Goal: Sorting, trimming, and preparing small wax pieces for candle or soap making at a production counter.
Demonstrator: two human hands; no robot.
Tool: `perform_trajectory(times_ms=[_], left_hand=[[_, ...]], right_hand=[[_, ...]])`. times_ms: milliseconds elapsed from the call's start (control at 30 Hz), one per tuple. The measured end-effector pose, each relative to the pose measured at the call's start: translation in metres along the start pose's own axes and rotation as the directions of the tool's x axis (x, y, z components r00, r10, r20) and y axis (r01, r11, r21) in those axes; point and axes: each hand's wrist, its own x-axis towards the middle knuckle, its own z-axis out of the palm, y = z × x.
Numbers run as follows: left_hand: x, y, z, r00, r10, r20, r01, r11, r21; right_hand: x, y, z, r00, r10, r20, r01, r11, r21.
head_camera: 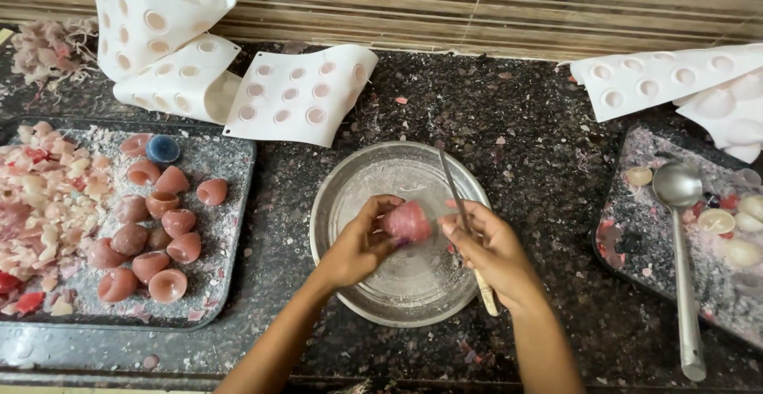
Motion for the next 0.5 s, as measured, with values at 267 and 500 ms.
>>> perform_trajectory(times_ms=[267,500], left_hand=[[-0.004,0.010,0.020,0.988,0.069,0.140,-0.118,0.918,0.379],[-0.007,-0.018,0.010,0.985,0.110,0.134,-0.171,0.741,0.649]], right_hand=[[-0.008,-0.002,0.024,0.967,-0.235,0.096,0.249,0.951,-0.181],[-0.027,-0.034,0.012,0.978,-0.191,0.081,0.207,0.891,-0.403]])
